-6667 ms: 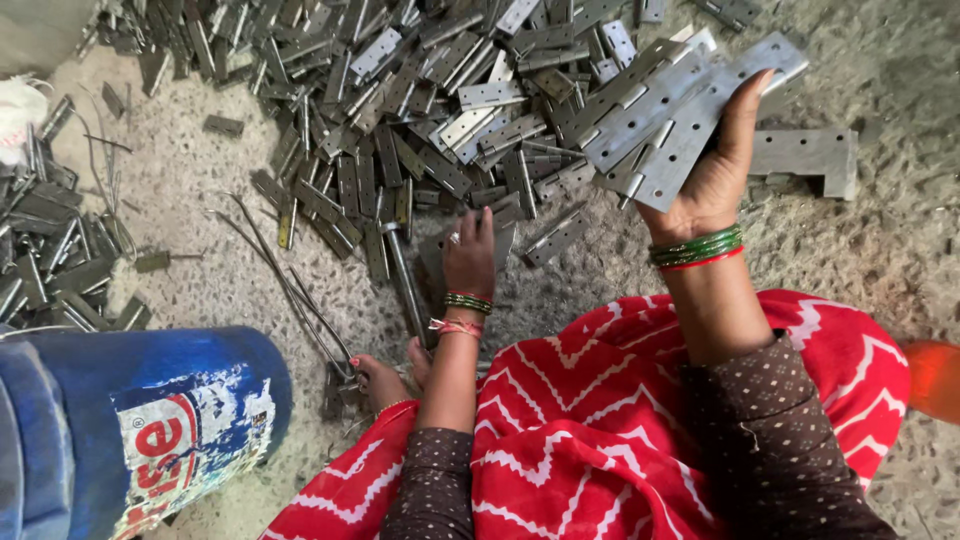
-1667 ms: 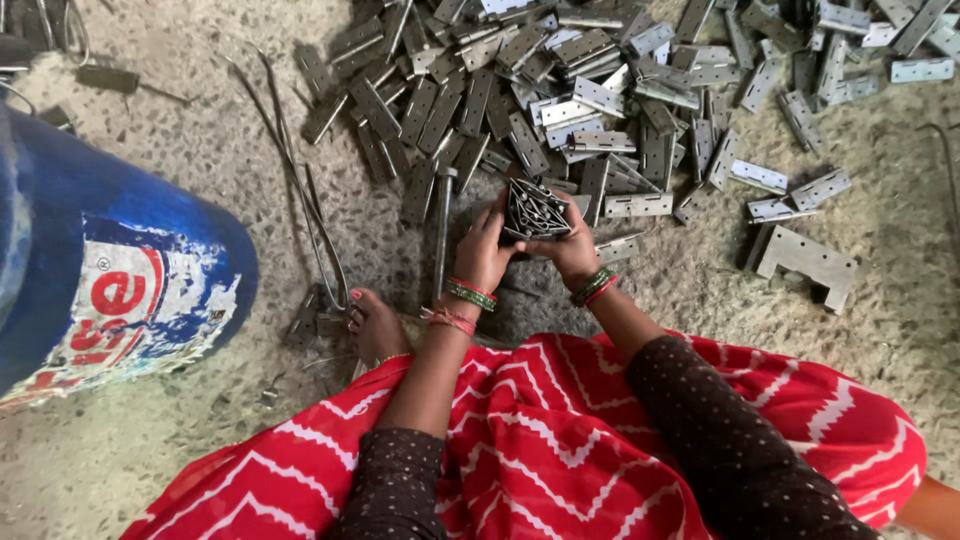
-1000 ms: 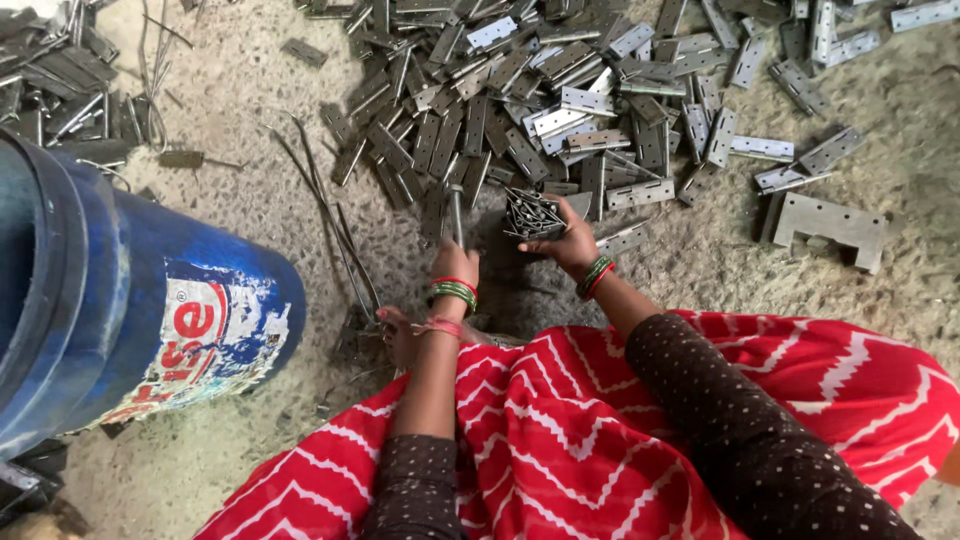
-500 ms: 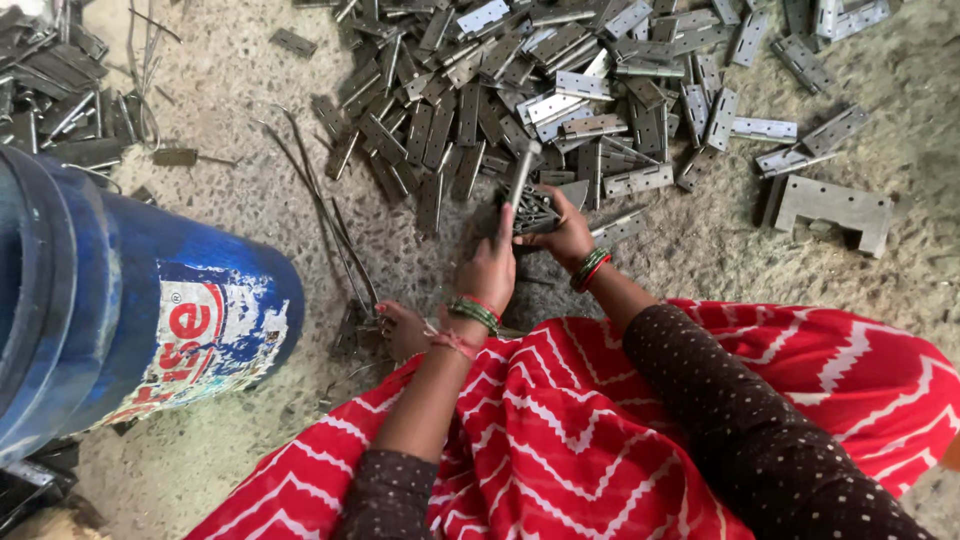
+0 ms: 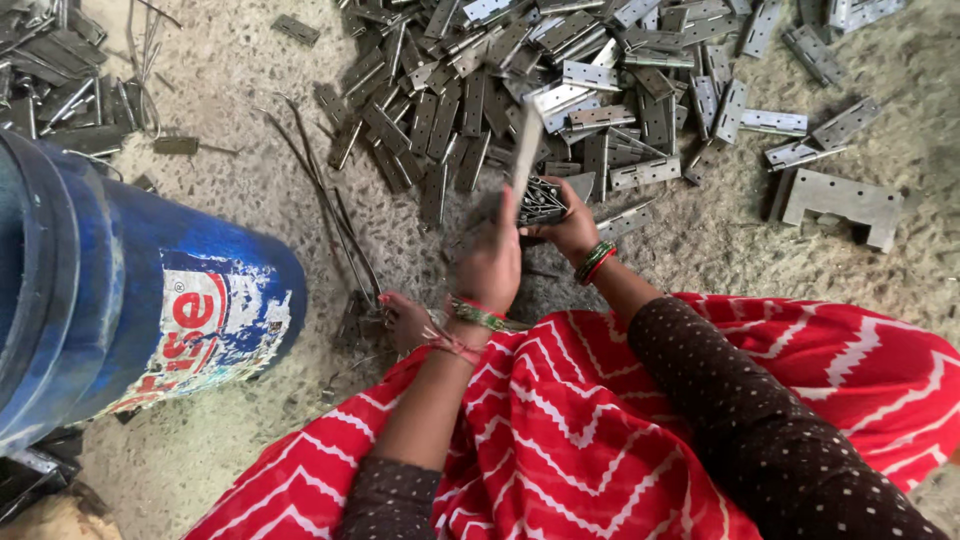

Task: The person sits on the floor and assembles metal hinges by inserting pins into hinge plates. They pick up hinge plates and pins from a large pile, align them, and press the pins into place, then place the assembled hinges into a blue bucket.

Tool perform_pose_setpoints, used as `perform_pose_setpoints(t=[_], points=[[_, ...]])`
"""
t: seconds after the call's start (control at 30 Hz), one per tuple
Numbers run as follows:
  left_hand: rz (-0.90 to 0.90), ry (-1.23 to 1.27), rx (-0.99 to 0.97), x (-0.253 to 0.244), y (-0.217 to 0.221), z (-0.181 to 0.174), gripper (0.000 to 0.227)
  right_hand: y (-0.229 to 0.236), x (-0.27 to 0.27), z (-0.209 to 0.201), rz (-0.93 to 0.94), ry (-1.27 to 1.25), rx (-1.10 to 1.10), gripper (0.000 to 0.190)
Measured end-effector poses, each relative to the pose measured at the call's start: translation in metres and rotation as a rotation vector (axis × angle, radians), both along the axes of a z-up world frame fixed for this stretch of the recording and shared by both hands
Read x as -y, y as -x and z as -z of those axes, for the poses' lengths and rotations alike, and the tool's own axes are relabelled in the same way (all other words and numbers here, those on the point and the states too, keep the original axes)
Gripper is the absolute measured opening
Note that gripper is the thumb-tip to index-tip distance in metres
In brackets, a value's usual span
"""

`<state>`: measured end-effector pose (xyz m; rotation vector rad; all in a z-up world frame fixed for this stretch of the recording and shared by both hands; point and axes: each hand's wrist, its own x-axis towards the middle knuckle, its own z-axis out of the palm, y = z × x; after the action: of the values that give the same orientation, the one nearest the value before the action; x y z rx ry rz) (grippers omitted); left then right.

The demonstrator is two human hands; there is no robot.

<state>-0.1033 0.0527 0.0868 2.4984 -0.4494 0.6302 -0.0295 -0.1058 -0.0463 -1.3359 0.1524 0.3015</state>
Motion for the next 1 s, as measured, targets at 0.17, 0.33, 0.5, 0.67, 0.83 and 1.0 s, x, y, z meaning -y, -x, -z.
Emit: perform_pose_setpoints(t=[0.17, 0.33, 0.5, 0.67, 0.83, 1.0], points=[[-0.143, -0.06, -0.544, 0.004, -0.009, 0.007, 0.062, 0.001, 0.003, 0.006, -0.004, -0.07, 0.286, 0.084], [0.021, 0.15, 0.05, -0.009, 0.001, -0.044, 0.059, -0.003, 0.001, 0.018, 0.003, -0.071, 0.233, 0.081], [0.058, 0.166, 0.05, 0.001, 0.0, -0.008, 0.058, -0.002, -0.001, 0.025, 0.027, -0.214, 0.126, 0.082], [-0.001, 0.068, -0.459, 0.017, -0.006, 0.023, 0.059, -0.004, 0.006, 0.022, 0.013, 0.108, 0.283, 0.088], [0.13, 0.212, 0.124, 0.005, 0.004, -0.047, 0.05, 0.0, 0.0, 0.013, 0.018, 0.114, 0.287, 0.084], [-0.015, 0.229, 0.14, 0.004, 0.006, -0.041, 0.052, 0.004, 0.002, 0.006, 0.014, 0.007, 0.244, 0.079]])
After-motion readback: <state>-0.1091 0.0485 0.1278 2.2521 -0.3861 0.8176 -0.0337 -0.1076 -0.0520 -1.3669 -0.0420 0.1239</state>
